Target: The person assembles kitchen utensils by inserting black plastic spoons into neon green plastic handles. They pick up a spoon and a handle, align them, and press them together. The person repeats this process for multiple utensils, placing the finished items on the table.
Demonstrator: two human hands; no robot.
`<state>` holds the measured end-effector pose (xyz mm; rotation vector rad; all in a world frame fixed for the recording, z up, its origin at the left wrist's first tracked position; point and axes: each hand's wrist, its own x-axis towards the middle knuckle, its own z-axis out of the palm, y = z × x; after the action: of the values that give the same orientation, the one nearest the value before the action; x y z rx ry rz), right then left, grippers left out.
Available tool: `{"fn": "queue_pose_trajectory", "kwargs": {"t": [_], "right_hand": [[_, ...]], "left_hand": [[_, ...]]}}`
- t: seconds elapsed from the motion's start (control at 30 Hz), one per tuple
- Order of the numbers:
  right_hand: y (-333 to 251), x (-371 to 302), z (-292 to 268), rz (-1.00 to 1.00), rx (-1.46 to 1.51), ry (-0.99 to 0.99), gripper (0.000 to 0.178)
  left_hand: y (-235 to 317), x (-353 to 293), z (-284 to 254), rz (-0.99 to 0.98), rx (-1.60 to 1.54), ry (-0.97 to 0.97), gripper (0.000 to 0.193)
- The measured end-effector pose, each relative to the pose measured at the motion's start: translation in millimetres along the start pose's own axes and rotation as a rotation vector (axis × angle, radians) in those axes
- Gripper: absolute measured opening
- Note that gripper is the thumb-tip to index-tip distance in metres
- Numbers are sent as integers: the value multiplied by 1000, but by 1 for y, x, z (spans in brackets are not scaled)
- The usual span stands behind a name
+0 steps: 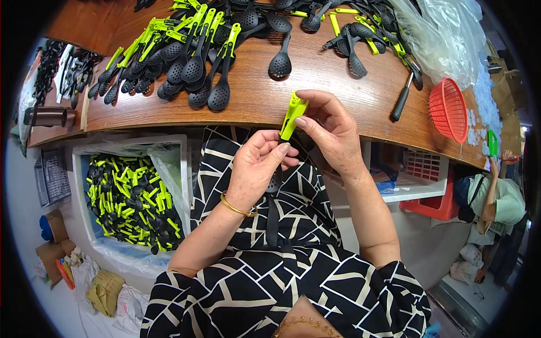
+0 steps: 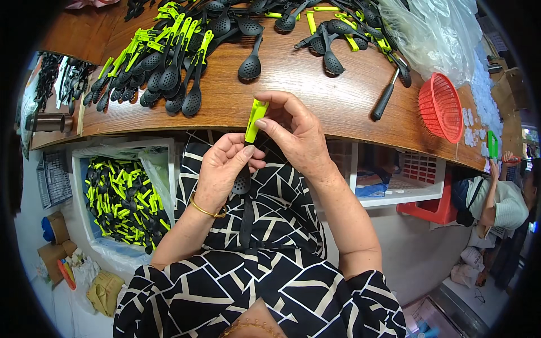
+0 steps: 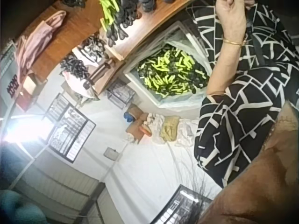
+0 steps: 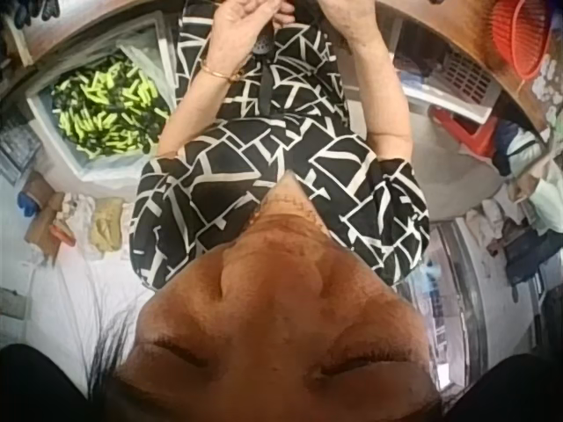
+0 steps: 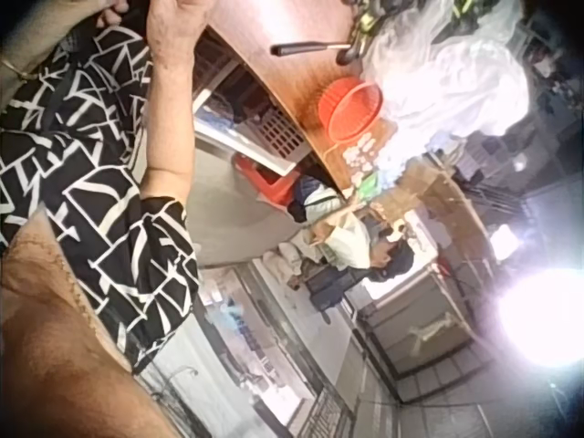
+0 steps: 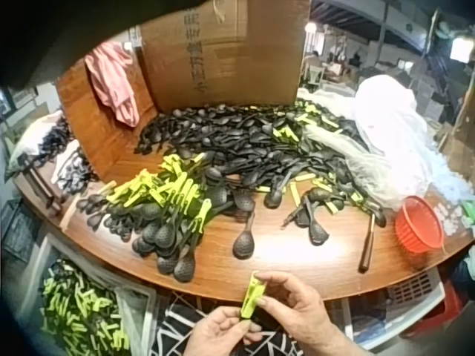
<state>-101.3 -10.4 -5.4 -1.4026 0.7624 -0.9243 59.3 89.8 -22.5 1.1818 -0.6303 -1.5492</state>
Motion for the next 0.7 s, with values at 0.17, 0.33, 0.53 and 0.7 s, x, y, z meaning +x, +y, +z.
{"fn": "queue_pose_trajectory", "kwargs": {"t": [0.17,0.33,0.53,0.7], "right_hand": [[-8,3,0,33,-7,15,37],[-4,4,-2,52,-39,0,37],[-13,0,6,-130,-378,41,39],[-6,-7,8,39,-10,61,59]], "left_hand": [[1,-1,-3,51,48,-38,28],[-1,-2,4,94,-33,-19,28],[-2,7,-3,114,-17,-32,24],[4,0,3,200,150,-20,18]]}}
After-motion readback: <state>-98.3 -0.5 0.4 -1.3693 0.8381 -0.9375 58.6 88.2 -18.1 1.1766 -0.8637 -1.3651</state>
